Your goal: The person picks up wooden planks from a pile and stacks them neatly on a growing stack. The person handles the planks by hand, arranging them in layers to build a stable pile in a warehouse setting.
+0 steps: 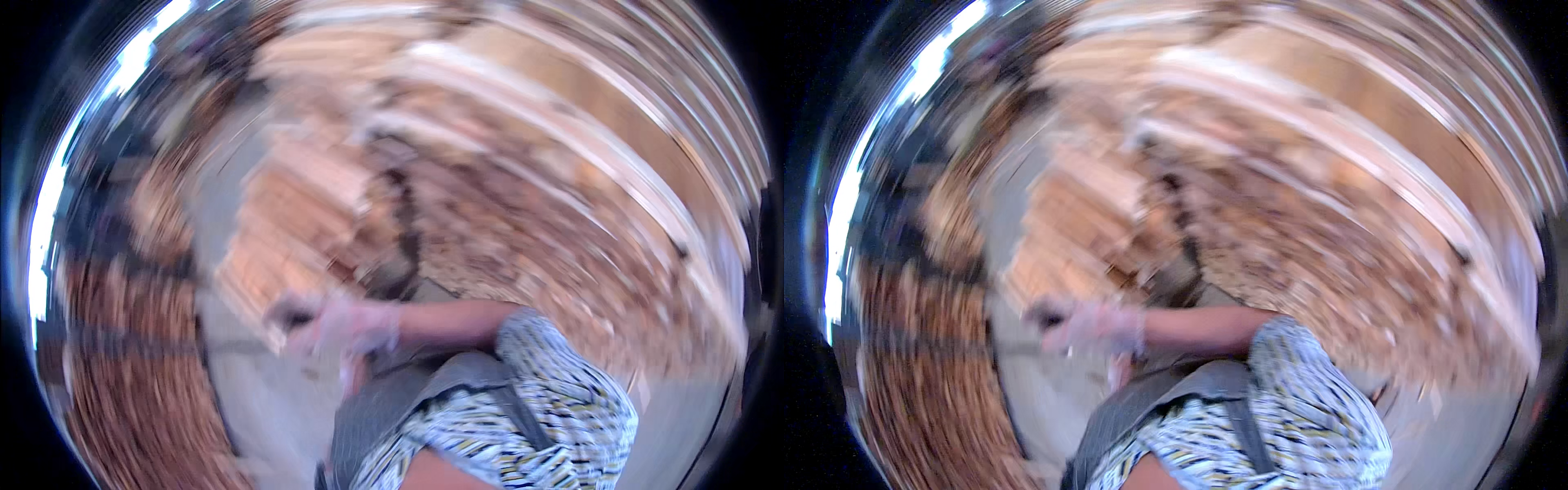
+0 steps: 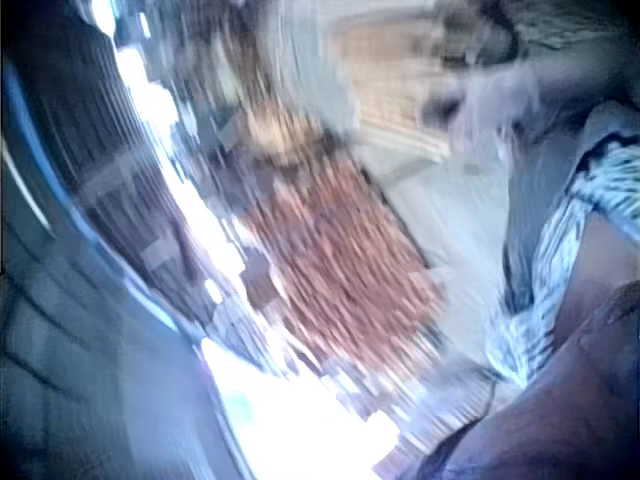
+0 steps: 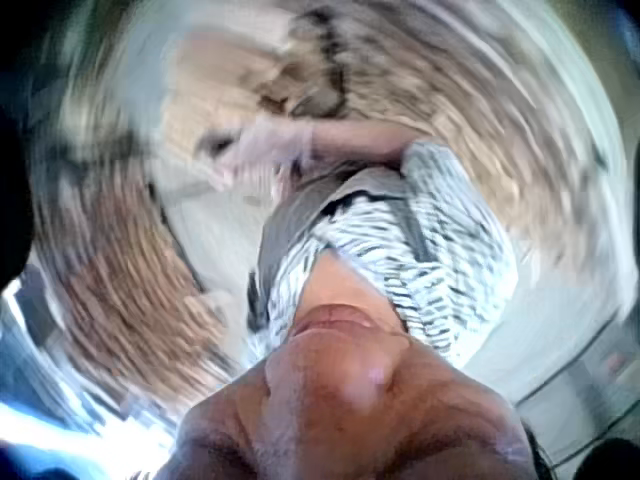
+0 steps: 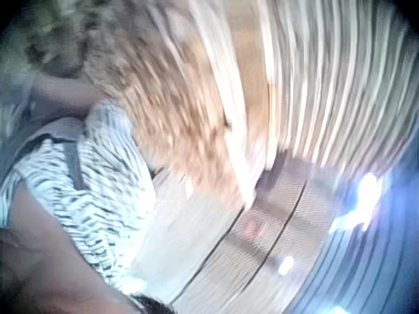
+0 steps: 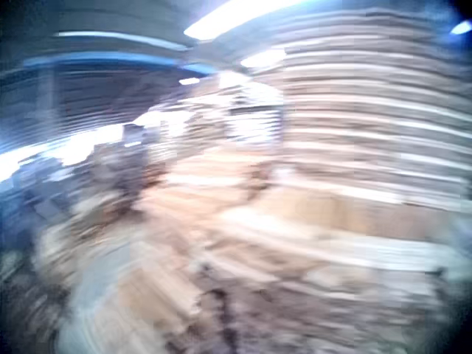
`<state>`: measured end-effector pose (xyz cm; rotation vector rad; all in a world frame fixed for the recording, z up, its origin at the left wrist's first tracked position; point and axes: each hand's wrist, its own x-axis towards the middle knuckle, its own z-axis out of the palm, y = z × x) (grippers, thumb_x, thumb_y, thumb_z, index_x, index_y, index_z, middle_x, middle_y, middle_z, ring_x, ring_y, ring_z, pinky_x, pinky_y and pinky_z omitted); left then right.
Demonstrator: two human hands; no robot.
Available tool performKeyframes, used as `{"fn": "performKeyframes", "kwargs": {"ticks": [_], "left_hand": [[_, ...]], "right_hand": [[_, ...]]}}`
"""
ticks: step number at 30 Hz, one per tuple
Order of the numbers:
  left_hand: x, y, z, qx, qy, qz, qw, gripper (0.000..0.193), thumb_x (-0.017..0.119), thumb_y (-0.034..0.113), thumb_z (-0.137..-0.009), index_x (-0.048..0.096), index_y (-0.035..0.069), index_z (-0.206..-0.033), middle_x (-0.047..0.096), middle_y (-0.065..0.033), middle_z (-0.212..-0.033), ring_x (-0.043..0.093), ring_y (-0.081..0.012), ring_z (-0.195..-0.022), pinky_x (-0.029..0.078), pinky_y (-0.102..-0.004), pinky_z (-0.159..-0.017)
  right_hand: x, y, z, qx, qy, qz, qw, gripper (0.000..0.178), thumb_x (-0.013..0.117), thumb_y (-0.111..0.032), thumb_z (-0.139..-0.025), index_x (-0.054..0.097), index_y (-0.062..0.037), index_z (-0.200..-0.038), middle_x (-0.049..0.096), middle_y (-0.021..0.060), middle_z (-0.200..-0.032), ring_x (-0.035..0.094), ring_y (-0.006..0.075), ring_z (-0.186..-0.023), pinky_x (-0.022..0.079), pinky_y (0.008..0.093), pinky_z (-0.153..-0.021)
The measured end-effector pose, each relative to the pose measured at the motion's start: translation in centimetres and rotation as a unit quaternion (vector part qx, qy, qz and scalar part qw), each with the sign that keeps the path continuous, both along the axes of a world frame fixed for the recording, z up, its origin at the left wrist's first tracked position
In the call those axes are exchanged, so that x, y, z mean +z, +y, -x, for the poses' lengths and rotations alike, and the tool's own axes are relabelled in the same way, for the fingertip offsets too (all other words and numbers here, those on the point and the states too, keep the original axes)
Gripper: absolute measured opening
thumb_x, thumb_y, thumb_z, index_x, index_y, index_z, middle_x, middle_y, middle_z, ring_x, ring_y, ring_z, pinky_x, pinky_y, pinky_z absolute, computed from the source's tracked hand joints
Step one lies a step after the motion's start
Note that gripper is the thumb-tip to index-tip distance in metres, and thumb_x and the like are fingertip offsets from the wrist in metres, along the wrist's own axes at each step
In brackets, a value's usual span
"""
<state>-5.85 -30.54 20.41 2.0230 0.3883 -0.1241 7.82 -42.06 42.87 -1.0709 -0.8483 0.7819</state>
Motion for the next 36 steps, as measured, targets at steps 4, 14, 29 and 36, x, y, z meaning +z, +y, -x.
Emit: {"fn": "performKeyframes", "kwargs": {"ticks": [4,14,29,36], "left_hand": [[-1.0,-9.1,-7.5,0.042,0.070,0.260,0.962,0.035,0.057,0.020,-0.097,0.058,0.000,-0.126,0.065,-0.0118,-0.113,0.061,-0.0217,-0.101,0.048,-0.0326,-0.091],[-7.0,-19.7,-12.7,-0.319,0.203,0.278,0.883,0.038,0.056,0.021,-0.098,0.056,-0.001,-0.129,0.065,-0.0139,-0.116,0.060,-0.0235,-0.104,0.047,-0.0334,-0.093],[-10.9,-45.4,-7.3,-0.609,0.078,0.160,0.773,0.037,0.049,0.025,-0.101,0.056,0.004,-0.131,0.065,-0.0125,-0.115,0.062,-0.0300,-0.108,0.047,-0.0376,-0.096],[-9.6,-61.1,0.5,-0.404,0.166,0.144,0.888,0.025,0.059,0.020,-0.098,0.067,0.001,-0.113,0.069,-0.0088,-0.104,0.062,-0.0176,-0.090,0.051,-0.0313,-0.082]], "right_hand": [[-10.4,-8.8,-2.8,-0.043,0.198,0.010,0.979,0.044,0.067,-0.010,-0.077,0.056,-0.0028,-0.119,0.060,0.0028,-0.096,0.058,0.0141,-0.083,0.050,0.0305,-0.072],[-26.1,-28.6,6.9,-0.506,0.455,-0.154,0.717,0.028,0.053,-0.034,-0.096,0.064,-0.0088,-0.096,0.069,0.0070,-0.084,0.064,0.0175,-0.073,0.053,0.0368,-0.068],[-21.7,-44.7,22.6,-0.742,0.211,0.078,0.632,0.050,0.055,-0.032,-0.100,0.046,-0.0034,-0.139,0.060,0.0097,-0.125,0.054,0.0183,-0.117,0.043,0.0327,-0.102],[-28.5,-55.1,23.7,-0.809,0.353,-0.176,0.436,0.039,0.056,-0.026,-0.097,0.056,-0.0012,-0.128,0.065,0.0092,-0.110,0.060,0.0195,-0.099,0.049,0.0299,-0.087]]}}
